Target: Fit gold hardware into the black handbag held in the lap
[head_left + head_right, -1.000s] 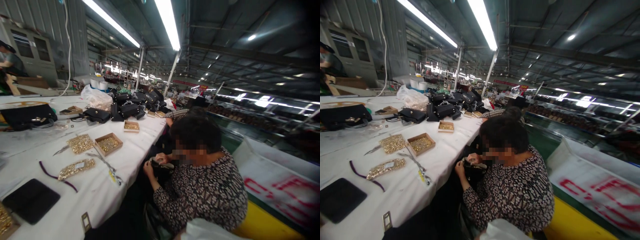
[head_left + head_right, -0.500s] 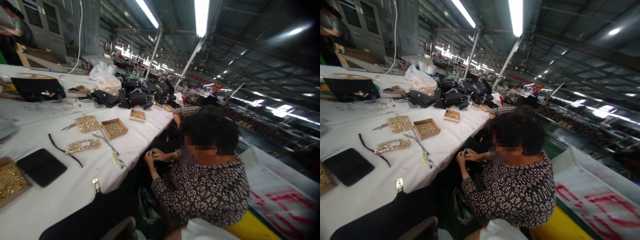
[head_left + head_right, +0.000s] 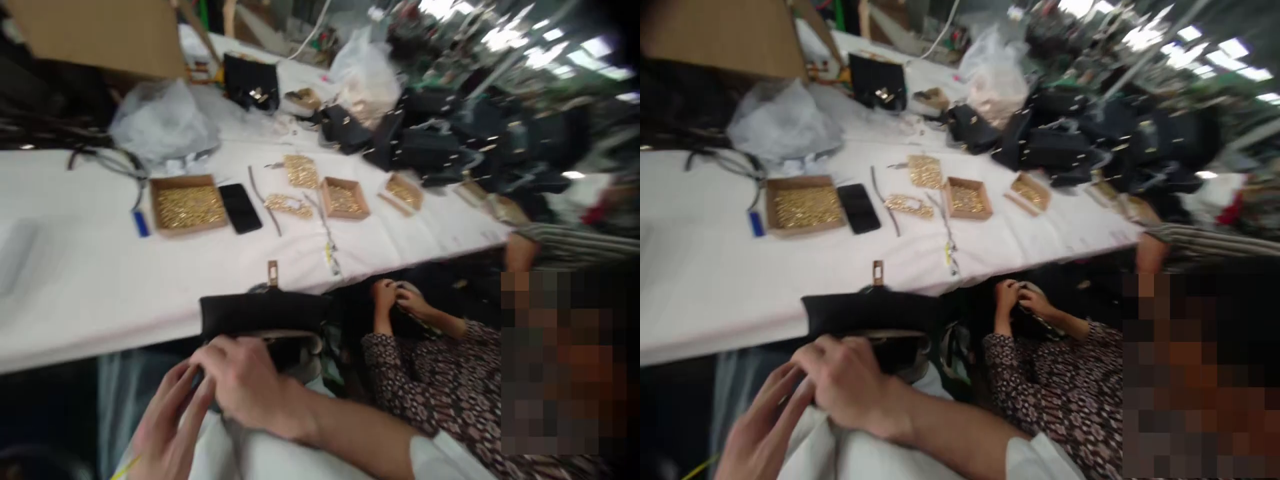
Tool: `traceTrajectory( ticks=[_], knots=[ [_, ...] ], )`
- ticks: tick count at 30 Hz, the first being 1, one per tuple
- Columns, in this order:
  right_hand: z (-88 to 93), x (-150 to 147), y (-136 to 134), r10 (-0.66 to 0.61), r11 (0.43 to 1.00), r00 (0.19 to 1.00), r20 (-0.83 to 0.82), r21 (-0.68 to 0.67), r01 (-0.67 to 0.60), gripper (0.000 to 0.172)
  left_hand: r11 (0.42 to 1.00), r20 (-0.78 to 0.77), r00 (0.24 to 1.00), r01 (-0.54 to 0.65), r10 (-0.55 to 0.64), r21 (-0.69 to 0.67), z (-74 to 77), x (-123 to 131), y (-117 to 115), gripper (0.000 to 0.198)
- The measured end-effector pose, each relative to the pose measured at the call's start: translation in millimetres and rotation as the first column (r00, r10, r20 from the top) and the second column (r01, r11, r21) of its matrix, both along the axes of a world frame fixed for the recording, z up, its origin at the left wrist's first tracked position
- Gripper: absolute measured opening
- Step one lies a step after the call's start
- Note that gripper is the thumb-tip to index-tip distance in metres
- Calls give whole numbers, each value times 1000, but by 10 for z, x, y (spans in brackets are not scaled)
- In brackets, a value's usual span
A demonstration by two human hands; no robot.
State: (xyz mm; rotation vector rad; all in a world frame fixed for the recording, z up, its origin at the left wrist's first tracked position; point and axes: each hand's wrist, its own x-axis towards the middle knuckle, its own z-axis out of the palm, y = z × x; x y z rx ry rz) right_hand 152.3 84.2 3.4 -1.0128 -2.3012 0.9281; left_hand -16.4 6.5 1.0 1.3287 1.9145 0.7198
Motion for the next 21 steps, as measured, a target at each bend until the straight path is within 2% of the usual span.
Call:
traceTrajectory(
  ticks=[2, 4, 9, 13, 16, 21],
  knots=[
    [-130, -73, -17, -17, 1000, 1000, -6, -22, 17, 26, 1000, 156, 988, -2, 6, -26, 9, -31, -58, 43],
    [-187, -115, -15, -23, 999, 1000, 1, -31, 23, 30, 999, 250, 968, -20, 26, -27, 32, -44, -47, 43],
    [-111, -114, 32, 12, 999, 1000, 10, -33, -12, 38, 999, 366, 930, -35, 43, -30, 35, -81, -5, 36],
    [-85, -109, 83, 40, 999, 999, 10, -29, -40, 49, 999, 396, 917, -47, 47, -11, -45, -121, -35, 32],
    [-90, -112, 100, 75, 997, 997, 11, -29, -74, 51, 996, 386, 920, -91, 74, 26, -70, -93, -54, 29],
    [-82, -140, 80, 149, 989, 985, 82, -35, -147, 43, 974, 217, 960, -202, 177, 99, -95, 8, -81, 25]
  ],
)
